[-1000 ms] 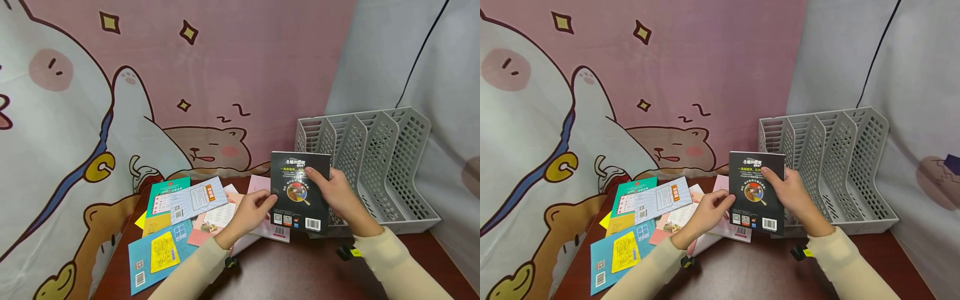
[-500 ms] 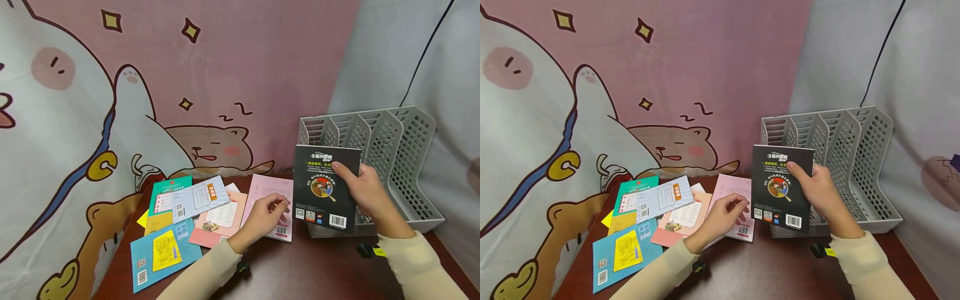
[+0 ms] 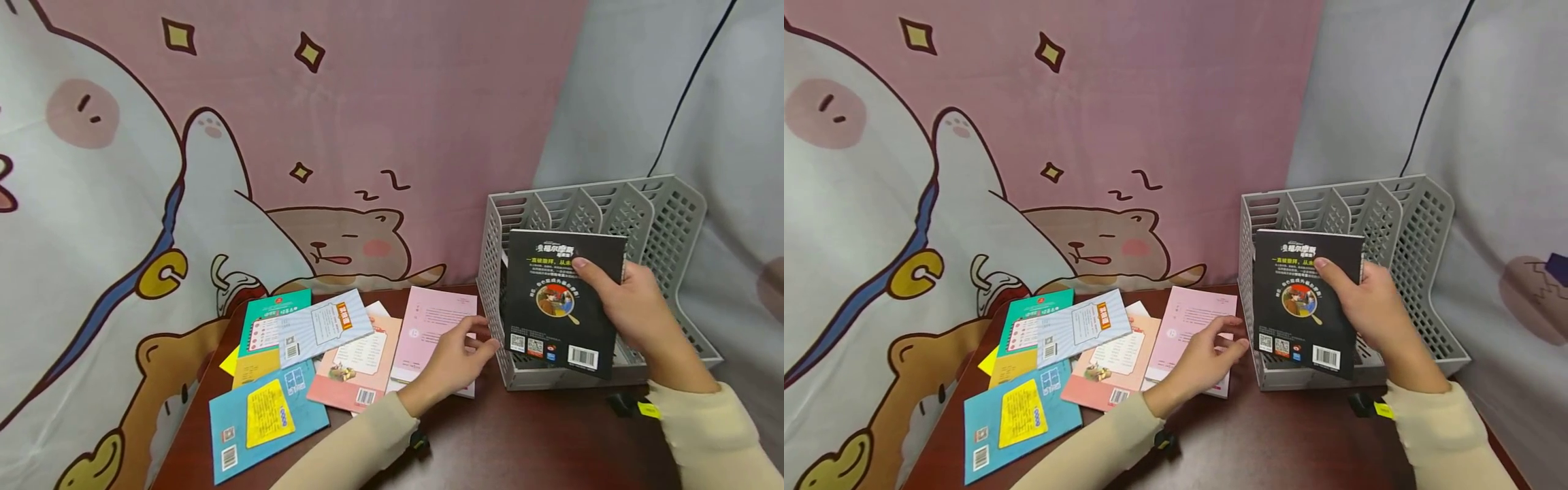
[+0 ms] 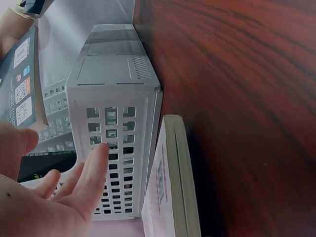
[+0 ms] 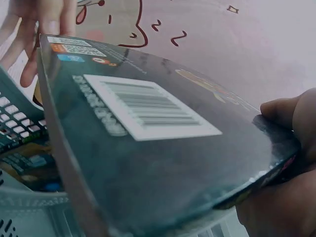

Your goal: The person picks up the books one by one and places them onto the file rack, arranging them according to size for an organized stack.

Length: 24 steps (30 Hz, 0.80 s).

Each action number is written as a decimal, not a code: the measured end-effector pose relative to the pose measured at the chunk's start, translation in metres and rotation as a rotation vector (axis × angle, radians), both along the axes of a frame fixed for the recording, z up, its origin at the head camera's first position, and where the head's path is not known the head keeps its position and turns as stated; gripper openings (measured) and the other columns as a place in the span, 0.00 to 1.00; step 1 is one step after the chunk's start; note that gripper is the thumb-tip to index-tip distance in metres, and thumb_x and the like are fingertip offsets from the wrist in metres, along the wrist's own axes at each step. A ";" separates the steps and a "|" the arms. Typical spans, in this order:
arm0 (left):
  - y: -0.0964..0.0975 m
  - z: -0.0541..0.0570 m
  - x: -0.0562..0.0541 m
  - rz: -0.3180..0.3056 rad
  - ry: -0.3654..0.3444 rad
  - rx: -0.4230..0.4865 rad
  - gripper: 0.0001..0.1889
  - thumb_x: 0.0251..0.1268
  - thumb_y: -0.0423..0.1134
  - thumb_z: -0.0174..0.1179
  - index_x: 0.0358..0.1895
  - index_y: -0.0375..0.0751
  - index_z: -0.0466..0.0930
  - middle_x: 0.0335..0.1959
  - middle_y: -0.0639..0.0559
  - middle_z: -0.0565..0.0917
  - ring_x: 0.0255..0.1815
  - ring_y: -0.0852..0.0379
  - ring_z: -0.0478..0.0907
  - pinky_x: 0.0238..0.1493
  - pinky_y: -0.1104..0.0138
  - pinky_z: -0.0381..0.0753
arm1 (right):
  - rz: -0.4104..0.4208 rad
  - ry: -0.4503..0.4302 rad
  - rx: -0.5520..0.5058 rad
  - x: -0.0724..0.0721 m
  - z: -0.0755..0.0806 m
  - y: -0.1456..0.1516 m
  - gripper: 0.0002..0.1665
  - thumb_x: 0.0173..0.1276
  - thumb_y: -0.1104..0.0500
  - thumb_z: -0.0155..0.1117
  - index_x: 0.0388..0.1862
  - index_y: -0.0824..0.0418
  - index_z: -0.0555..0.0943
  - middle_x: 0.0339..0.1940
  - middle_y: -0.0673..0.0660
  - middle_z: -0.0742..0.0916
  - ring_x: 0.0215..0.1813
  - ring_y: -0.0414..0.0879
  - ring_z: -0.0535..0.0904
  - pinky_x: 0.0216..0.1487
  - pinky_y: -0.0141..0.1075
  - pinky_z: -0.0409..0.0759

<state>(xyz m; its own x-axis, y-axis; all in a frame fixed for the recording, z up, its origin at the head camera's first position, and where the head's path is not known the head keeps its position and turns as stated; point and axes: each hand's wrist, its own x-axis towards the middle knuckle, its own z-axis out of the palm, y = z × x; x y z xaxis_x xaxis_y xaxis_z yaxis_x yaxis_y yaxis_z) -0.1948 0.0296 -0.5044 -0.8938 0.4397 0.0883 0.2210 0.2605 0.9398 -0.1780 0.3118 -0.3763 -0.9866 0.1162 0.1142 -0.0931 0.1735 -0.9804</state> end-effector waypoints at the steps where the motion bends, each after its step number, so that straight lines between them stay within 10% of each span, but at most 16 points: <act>1: 0.001 0.000 0.000 -0.007 0.007 -0.015 0.28 0.80 0.49 0.67 0.76 0.45 0.77 0.65 0.44 0.88 0.50 0.66 0.89 0.46 0.75 0.86 | -0.004 -0.001 -0.007 0.000 0.000 0.003 0.08 0.86 0.51 0.65 0.42 0.42 0.88 0.28 0.41 0.94 0.25 0.44 0.93 0.22 0.43 0.89; 7: 0.011 -0.003 0.000 -0.040 0.032 -0.077 0.36 0.77 0.51 0.70 0.82 0.45 0.71 0.71 0.41 0.85 0.55 0.62 0.90 0.51 0.77 0.84 | -0.014 -0.027 -0.056 0.001 0.006 0.020 0.10 0.85 0.53 0.66 0.40 0.43 0.90 0.27 0.45 0.95 0.23 0.46 0.92 0.20 0.45 0.88; 16: 0.021 -0.007 0.003 -0.033 0.039 -0.121 0.42 0.74 0.52 0.73 0.85 0.46 0.67 0.72 0.46 0.84 0.58 0.57 0.90 0.51 0.79 0.83 | -0.089 -0.045 0.183 0.002 0.017 0.031 0.11 0.85 0.46 0.65 0.38 0.37 0.88 0.24 0.39 0.93 0.22 0.43 0.92 0.23 0.40 0.88; 24: 0.025 -0.007 0.003 -0.020 0.017 -0.117 0.46 0.72 0.52 0.75 0.87 0.46 0.63 0.77 0.43 0.79 0.66 0.53 0.88 0.56 0.76 0.86 | -0.317 0.080 0.258 -0.006 0.006 0.010 0.11 0.83 0.41 0.65 0.44 0.42 0.86 0.24 0.25 0.88 0.22 0.31 0.88 0.23 0.30 0.85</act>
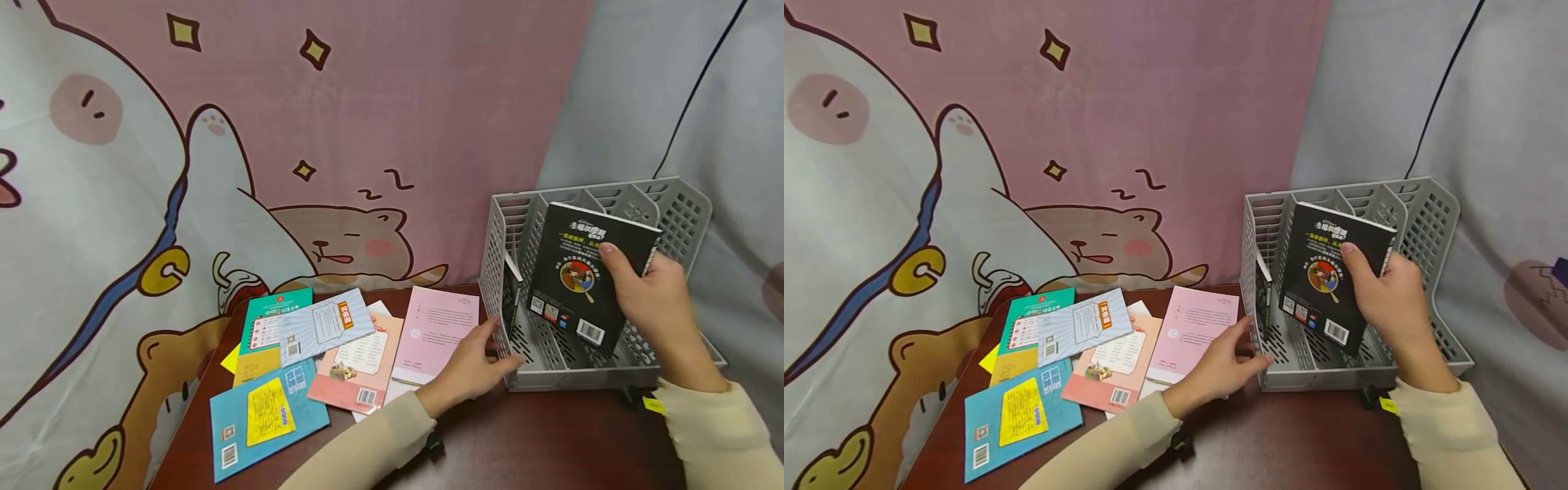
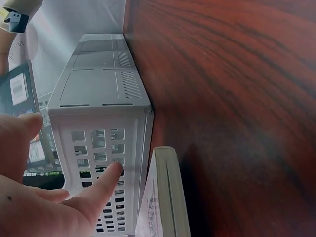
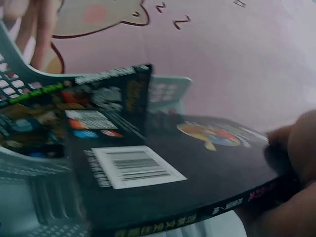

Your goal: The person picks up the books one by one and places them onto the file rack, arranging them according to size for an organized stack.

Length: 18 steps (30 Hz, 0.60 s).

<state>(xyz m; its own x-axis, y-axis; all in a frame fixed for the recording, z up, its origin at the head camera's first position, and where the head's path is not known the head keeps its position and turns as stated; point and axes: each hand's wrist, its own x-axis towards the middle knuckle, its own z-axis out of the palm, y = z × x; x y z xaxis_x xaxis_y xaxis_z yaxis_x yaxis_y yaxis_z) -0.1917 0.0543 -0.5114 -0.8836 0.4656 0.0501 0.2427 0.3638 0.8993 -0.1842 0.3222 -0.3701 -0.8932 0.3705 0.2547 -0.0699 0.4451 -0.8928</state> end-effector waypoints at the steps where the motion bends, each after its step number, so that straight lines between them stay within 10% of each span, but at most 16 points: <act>1: 0.000 0.000 0.000 -0.002 -0.001 0.000 0.46 0.72 0.52 0.74 0.88 0.46 0.63 0.77 0.42 0.78 0.67 0.52 0.88 0.57 0.75 0.86 | -0.035 0.025 0.020 -0.002 -0.003 -0.004 0.11 0.83 0.40 0.66 0.45 0.43 0.86 0.24 0.23 0.87 0.22 0.28 0.87 0.23 0.28 0.84; 6: -0.001 0.000 -0.001 -0.018 0.010 -0.008 0.46 0.73 0.51 0.73 0.88 0.46 0.61 0.79 0.38 0.76 0.68 0.49 0.87 0.58 0.77 0.85 | -0.159 0.169 0.085 -0.010 -0.013 -0.028 0.20 0.82 0.41 0.67 0.53 0.56 0.90 0.26 0.16 0.83 0.25 0.19 0.82 0.25 0.19 0.79; 13: 0.001 -0.004 -0.004 -0.043 0.062 -0.019 0.46 0.73 0.52 0.73 0.88 0.44 0.61 0.76 0.41 0.79 0.67 0.50 0.87 0.60 0.75 0.85 | -0.178 0.267 0.144 -0.021 -0.027 -0.052 0.26 0.83 0.43 0.67 0.57 0.65 0.91 0.39 0.68 0.95 0.26 0.15 0.77 0.26 0.16 0.73; 18: 0.002 -0.004 -0.004 -0.030 0.081 -0.064 0.47 0.72 0.54 0.73 0.88 0.45 0.61 0.76 0.43 0.80 0.67 0.54 0.87 0.61 0.72 0.86 | -0.130 0.255 0.148 -0.027 -0.037 -0.066 0.28 0.84 0.44 0.65 0.61 0.67 0.89 0.46 0.76 0.93 0.31 0.13 0.75 0.29 0.15 0.71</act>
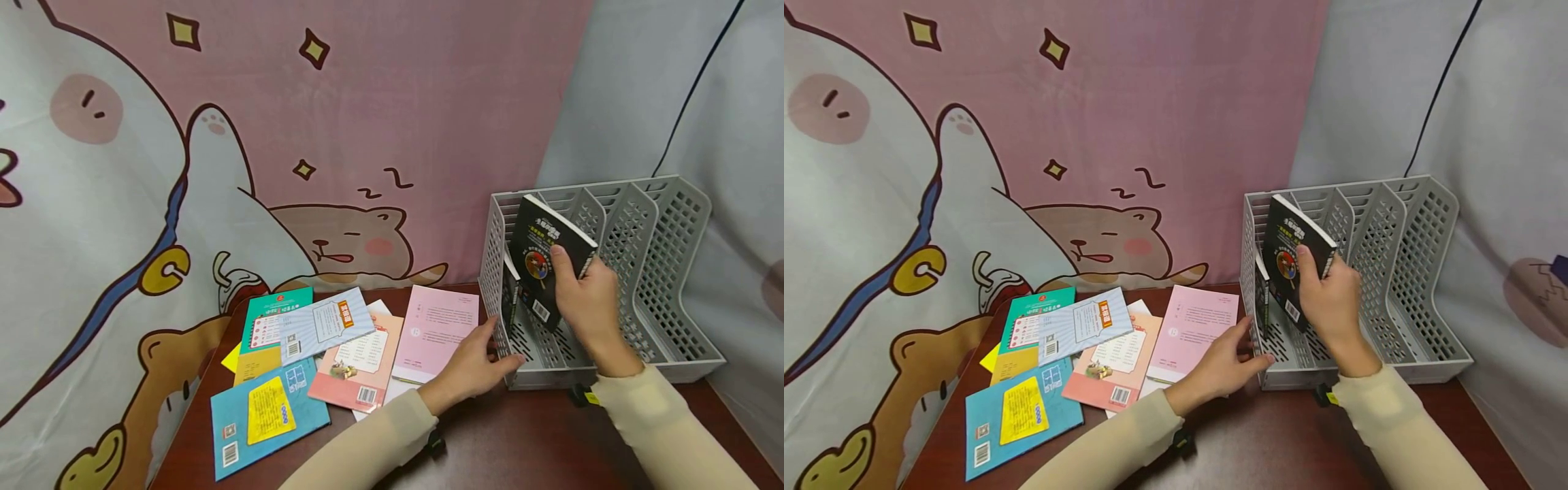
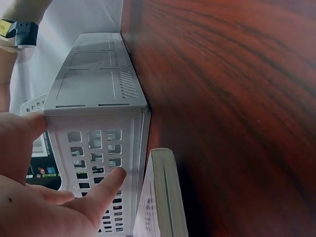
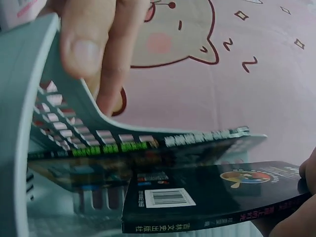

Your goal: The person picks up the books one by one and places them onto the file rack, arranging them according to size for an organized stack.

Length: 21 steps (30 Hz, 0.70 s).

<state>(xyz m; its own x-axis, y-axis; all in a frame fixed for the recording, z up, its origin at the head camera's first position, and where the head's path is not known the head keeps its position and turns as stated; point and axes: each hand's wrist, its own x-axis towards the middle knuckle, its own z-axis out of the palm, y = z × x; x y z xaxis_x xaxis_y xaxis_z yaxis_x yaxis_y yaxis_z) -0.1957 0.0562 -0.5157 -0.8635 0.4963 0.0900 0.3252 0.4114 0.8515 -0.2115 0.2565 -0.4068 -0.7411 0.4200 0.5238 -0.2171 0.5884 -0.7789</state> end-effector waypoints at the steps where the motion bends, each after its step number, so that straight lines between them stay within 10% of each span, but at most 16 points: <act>1: 0.000 0.000 0.000 0.002 0.001 -0.005 0.47 0.72 0.54 0.73 0.89 0.45 0.61 0.77 0.43 0.80 0.67 0.54 0.87 0.62 0.72 0.86 | 0.009 -0.013 -0.004 -0.001 -0.001 -0.003 0.28 0.85 0.44 0.64 0.62 0.67 0.88 0.47 0.76 0.93 0.31 0.13 0.75 0.29 0.15 0.72; 13: -0.001 0.001 0.003 0.017 -0.020 -0.069 0.48 0.76 0.62 0.67 0.90 0.47 0.57 0.74 0.43 0.84 0.67 0.59 0.87 0.66 0.71 0.83 | 0.158 -0.184 -0.051 -0.011 -0.012 -0.020 0.37 0.89 0.36 0.52 0.71 0.65 0.83 0.55 0.70 0.91 0.39 0.35 0.83 0.33 0.21 0.79; 21: 0.000 0.003 0.004 0.021 0.003 -0.137 0.51 0.74 0.65 0.66 0.92 0.49 0.53 0.77 0.44 0.82 0.74 0.56 0.82 0.73 0.67 0.81 | 0.224 -0.245 -0.113 -0.014 -0.016 -0.023 0.35 0.90 0.39 0.50 0.76 0.66 0.79 0.57 0.72 0.89 0.38 0.33 0.80 0.35 0.23 0.80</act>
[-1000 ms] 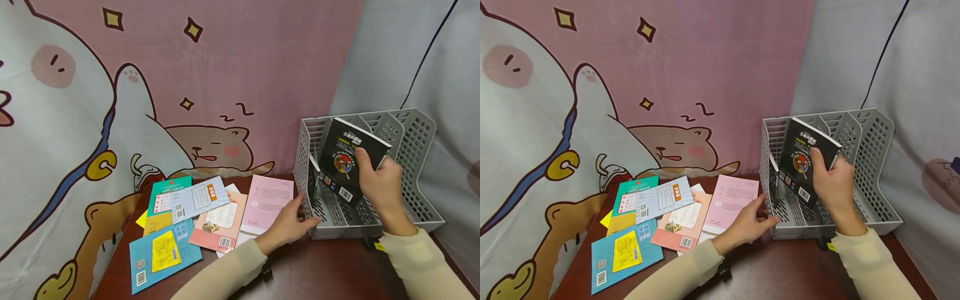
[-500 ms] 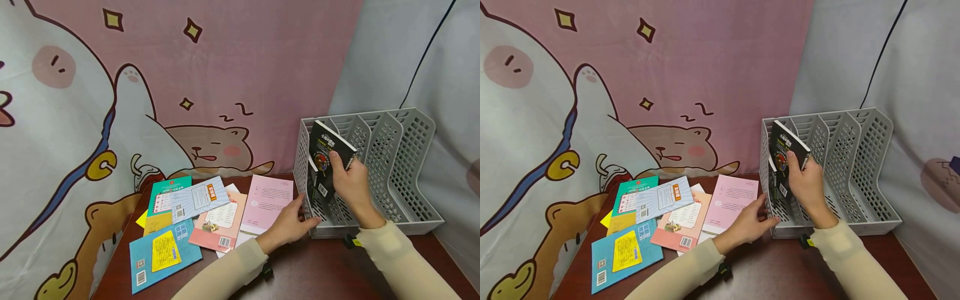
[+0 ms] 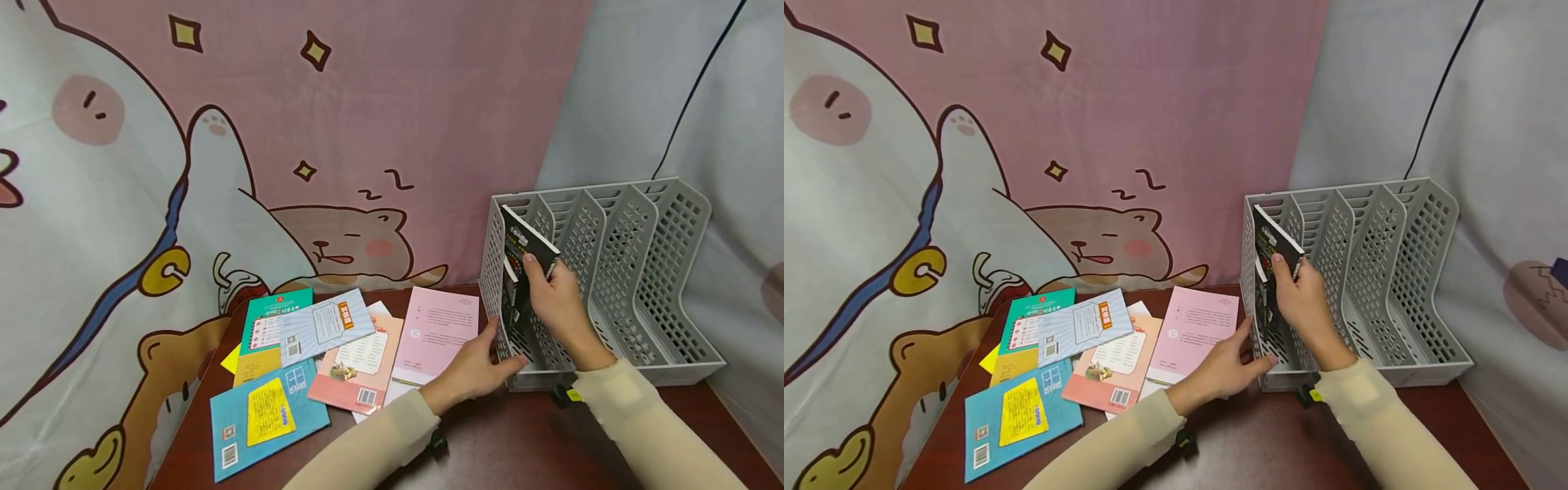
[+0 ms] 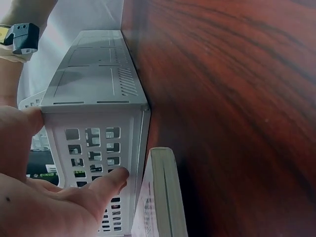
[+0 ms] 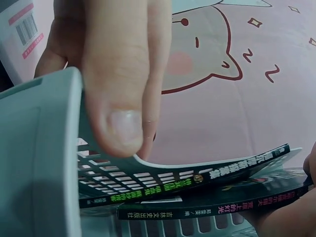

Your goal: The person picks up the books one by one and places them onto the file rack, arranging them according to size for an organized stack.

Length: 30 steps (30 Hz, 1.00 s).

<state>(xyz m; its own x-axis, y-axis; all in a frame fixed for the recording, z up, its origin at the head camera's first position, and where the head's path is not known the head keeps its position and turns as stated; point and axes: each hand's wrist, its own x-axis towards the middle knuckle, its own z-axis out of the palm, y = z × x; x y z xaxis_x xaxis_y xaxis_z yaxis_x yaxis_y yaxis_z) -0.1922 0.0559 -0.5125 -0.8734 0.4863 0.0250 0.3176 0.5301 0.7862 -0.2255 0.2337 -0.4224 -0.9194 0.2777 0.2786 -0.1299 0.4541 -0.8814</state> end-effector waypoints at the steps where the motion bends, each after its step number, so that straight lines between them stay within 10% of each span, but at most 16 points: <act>1: 0.000 0.000 0.000 0.001 -0.002 -0.003 0.51 0.74 0.65 0.66 0.92 0.49 0.53 0.77 0.44 0.82 0.74 0.55 0.82 0.73 0.66 0.81 | 0.008 -0.007 -0.010 -0.001 -0.001 0.000 0.35 0.91 0.39 0.49 0.76 0.66 0.78 0.57 0.72 0.88 0.38 0.32 0.80 0.35 0.24 0.81; 13: -0.002 0.004 0.001 0.007 -0.050 -0.017 0.51 0.74 0.66 0.66 0.92 0.56 0.52 0.77 0.45 0.82 0.65 0.55 0.85 0.62 0.69 0.84 | 0.050 -0.047 0.008 -0.005 -0.013 -0.004 0.38 0.92 0.37 0.44 0.78 0.65 0.76 0.58 0.71 0.87 0.46 0.47 0.80 0.39 0.27 0.79; 23: -0.001 0.002 -0.001 0.003 -0.058 -0.015 0.51 0.74 0.66 0.66 0.92 0.55 0.52 0.78 0.44 0.81 0.63 0.56 0.86 0.58 0.70 0.85 | 0.099 -0.055 -0.026 -0.008 -0.022 -0.005 0.41 0.91 0.33 0.40 0.82 0.61 0.74 0.65 0.70 0.87 0.50 0.40 0.81 0.46 0.23 0.79; 30: -0.001 -0.002 -0.003 -0.011 -0.082 0.015 0.51 0.74 0.66 0.67 0.92 0.55 0.52 0.78 0.46 0.81 0.63 0.59 0.86 0.57 0.72 0.84 | 0.143 -0.086 -0.023 -0.009 -0.024 -0.004 0.43 0.91 0.31 0.34 0.88 0.55 0.68 0.74 0.69 0.83 0.61 0.55 0.84 0.49 0.23 0.81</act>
